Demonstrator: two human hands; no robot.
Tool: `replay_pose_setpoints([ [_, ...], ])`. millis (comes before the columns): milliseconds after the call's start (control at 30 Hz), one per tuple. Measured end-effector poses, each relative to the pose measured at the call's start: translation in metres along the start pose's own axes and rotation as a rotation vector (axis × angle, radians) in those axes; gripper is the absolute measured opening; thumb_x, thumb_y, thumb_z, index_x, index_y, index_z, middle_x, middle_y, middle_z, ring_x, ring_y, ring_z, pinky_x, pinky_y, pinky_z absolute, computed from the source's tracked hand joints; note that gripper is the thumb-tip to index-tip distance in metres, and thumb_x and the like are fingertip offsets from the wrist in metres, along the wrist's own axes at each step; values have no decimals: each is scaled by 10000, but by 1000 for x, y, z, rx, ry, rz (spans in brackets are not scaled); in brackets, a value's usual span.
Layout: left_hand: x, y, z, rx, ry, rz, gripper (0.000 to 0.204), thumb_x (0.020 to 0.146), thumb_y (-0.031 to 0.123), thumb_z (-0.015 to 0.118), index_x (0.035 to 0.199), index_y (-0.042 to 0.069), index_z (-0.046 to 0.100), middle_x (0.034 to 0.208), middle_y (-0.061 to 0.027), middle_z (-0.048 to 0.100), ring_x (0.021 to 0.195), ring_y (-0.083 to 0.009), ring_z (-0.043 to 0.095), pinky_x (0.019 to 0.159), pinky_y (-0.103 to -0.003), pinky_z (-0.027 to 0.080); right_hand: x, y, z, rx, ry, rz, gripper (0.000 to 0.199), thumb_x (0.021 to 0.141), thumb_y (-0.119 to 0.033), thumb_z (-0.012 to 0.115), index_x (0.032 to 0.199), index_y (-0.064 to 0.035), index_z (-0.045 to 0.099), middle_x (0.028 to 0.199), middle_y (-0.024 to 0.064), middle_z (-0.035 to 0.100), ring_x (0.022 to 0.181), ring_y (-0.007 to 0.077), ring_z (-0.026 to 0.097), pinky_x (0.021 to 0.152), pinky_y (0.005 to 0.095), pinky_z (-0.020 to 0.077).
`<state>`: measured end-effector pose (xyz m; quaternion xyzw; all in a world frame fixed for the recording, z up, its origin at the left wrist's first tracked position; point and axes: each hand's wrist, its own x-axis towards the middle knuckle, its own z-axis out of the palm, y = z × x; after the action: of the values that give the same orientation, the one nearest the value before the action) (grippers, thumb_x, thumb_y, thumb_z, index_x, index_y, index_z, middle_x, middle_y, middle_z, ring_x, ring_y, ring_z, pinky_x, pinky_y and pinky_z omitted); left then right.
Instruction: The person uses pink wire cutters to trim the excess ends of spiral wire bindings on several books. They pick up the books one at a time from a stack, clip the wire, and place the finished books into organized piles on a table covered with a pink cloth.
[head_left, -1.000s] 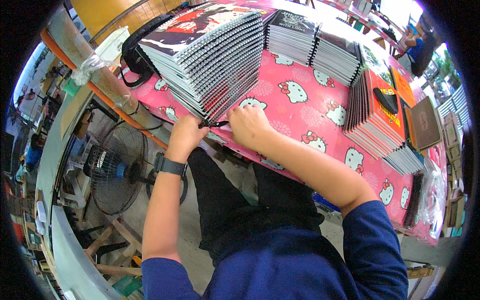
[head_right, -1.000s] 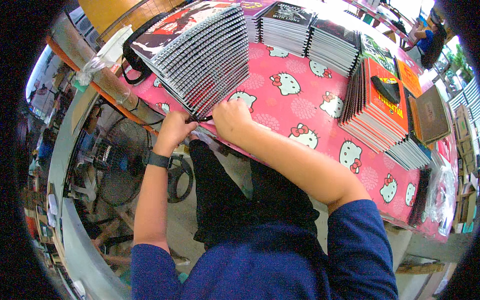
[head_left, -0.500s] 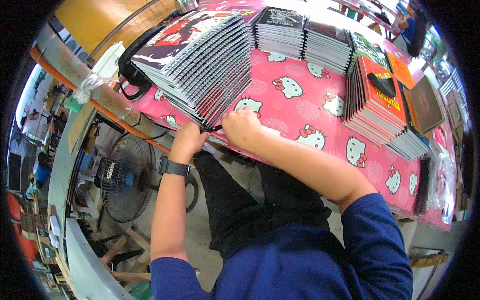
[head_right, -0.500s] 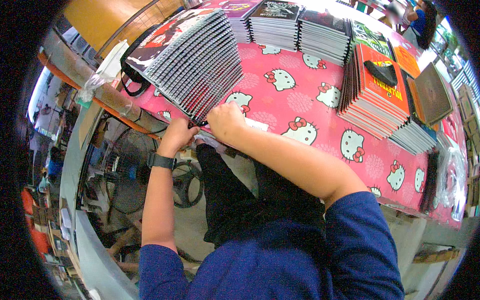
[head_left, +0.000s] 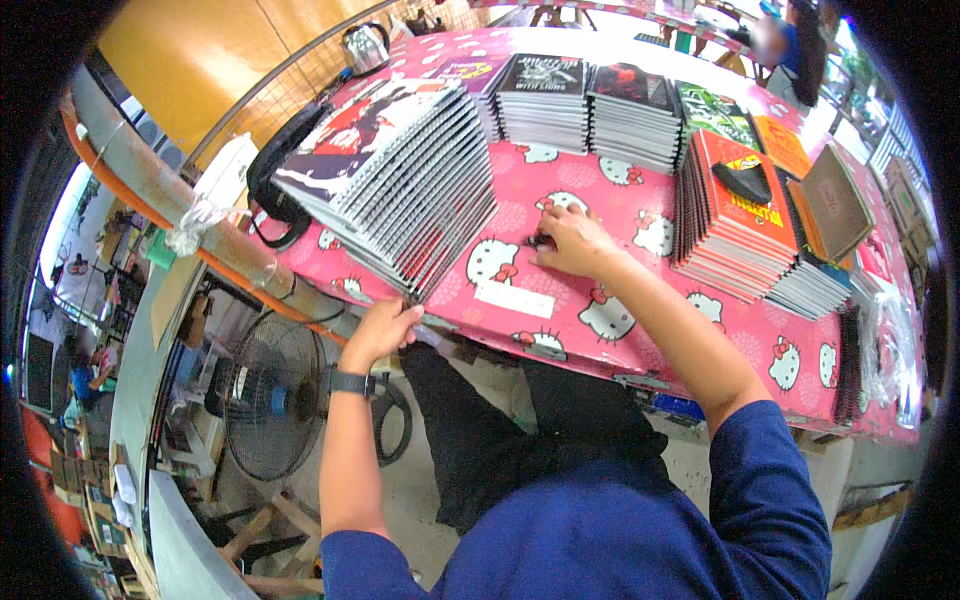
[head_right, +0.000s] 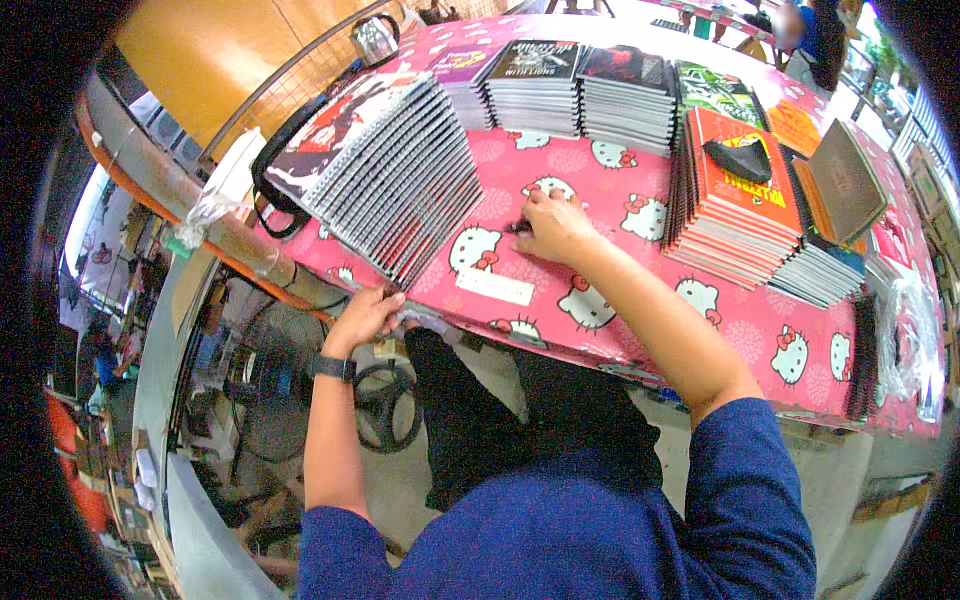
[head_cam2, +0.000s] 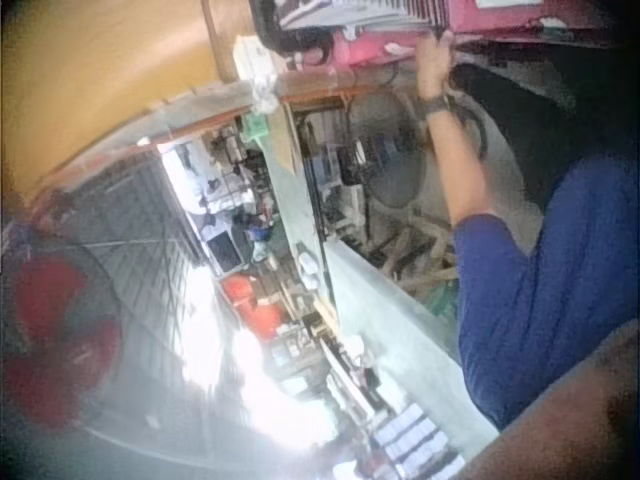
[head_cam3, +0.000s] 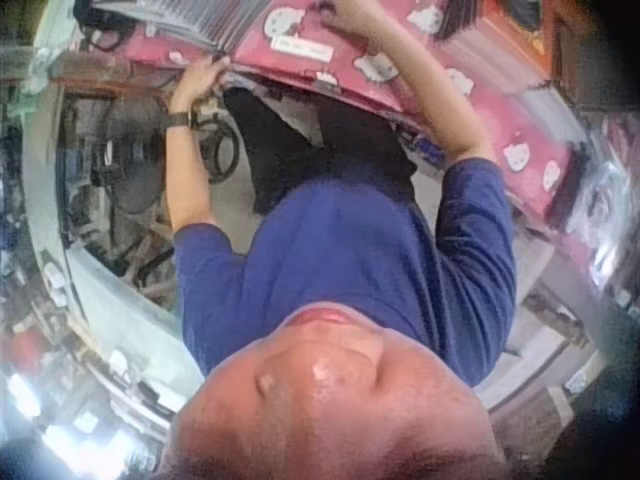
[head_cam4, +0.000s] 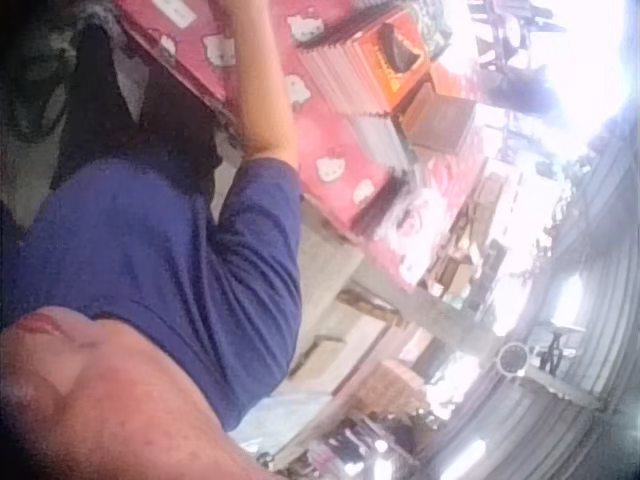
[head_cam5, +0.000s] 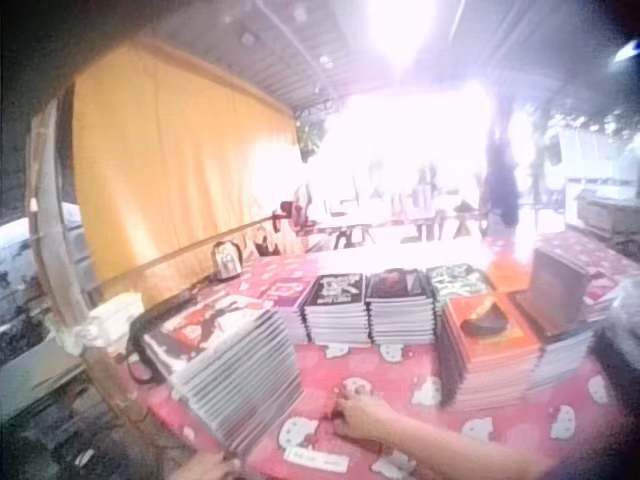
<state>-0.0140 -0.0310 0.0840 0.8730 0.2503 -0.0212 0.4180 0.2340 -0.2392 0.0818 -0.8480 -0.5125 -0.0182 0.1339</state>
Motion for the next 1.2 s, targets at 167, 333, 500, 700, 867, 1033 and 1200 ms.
replay_pose_setpoints([
  [167, -23, 30, -8, -296, -92, 38, 256, 892, 271, 489, 802, 41, 558, 619, -17, 561, 551, -99, 524, 513, -243, 408, -28, -6, 15, 41, 384, -89, 410, 731, -332, 643, 1003, -33, 576, 1127, 144, 527, 1123, 340, 442, 927, 503, 335],
  [333, -47, 78, 19, 110, 30, 216, 273, 845, 290, 535, 876, 22, 579, 702, -143, 604, 664, -271, 594, 617, -355, 451, -65, -89, 30, 1962, -180, 367, 437, 862, -463, 505, 997, -53, 575, 937, 112, 611, 835, 208, 599, 716, 342, 490],
  [500, -42, 141, 58, 526, 129, 426, 344, 720, 278, 676, 1006, 94, 623, 942, -124, 566, 912, -308, 553, 727, -403, 452, -92, -84, 25, 2536, -354, 441, 461, 872, -483, 462, 1061, -70, 544, 927, 96, 616, 859, 217, 607, 764, 397, 511],
  [700, -41, 162, 85, 123, 97, 747, 380, 709, 163, 692, 1052, 38, 585, 928, -135, 557, 807, -273, 566, 706, -346, 459, -170, -16, -48, 2245, 301, 471, 195, 877, -229, 527, 919, -48, 589, 840, 80, 628, 675, 171, 624, 565, 305, 524],
  [867, -45, 109, 101, 32, -249, 491, 490, 720, 137, 690, 1163, 16, 520, 1026, -137, 563, 856, -222, 594, 724, -323, 474, -292, 73, -194, 715, 1618, 385, 251, 936, -237, 420, 926, -35, 569, 813, 38, 534, 740, 116, 499, 666, 241, 415],
  [1033, -59, 106, 122, -79, -260, 482, 336, 747, 69, 663, 1062, -15, 582, 904, -91, 612, 700, -122, 566, 636, -257, 472, -411, 148, -265, -567, 1768, 479, 201, 892, -146, 461, 1006, -19, 567, 913, 73, 563, 823, 134, 532, 770, 283, 430],
  [1200, -78, 91, 105, -119, -185, 381, 348, 753, 64, 653, 1077, -27, 566, 911, -80, 608, 755, -124, 563, 699, -270, 467, -416, 194, -219, 103, 1915, 853, 241, 783, -3, 508, 1009, -7, 588, 885, 97, 608, 795, 137, 567, 747, 242, 443],
])
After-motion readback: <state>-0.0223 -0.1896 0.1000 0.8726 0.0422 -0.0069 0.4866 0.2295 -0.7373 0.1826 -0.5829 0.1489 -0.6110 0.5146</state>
